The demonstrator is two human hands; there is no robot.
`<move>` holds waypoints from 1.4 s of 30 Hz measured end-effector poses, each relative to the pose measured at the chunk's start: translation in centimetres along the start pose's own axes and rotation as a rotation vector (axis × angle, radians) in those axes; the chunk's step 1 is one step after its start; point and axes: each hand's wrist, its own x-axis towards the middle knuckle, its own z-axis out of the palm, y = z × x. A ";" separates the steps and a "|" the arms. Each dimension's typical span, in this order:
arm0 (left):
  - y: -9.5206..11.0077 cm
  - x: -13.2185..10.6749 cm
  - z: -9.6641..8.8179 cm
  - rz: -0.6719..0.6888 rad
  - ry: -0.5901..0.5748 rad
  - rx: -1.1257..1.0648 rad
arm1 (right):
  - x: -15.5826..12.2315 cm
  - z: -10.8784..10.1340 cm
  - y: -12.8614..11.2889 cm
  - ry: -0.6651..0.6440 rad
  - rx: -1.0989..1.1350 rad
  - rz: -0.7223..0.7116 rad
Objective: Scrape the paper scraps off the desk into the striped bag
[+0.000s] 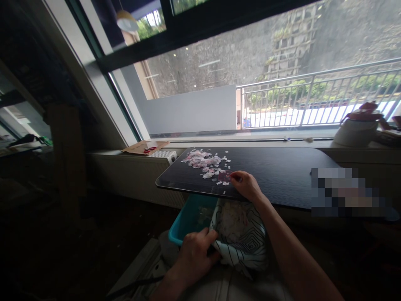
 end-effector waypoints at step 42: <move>-0.1 -0.1 0.1 0.002 -0.009 0.002 | -1.9 -2.6 -0.1 -0.042 0.060 0.196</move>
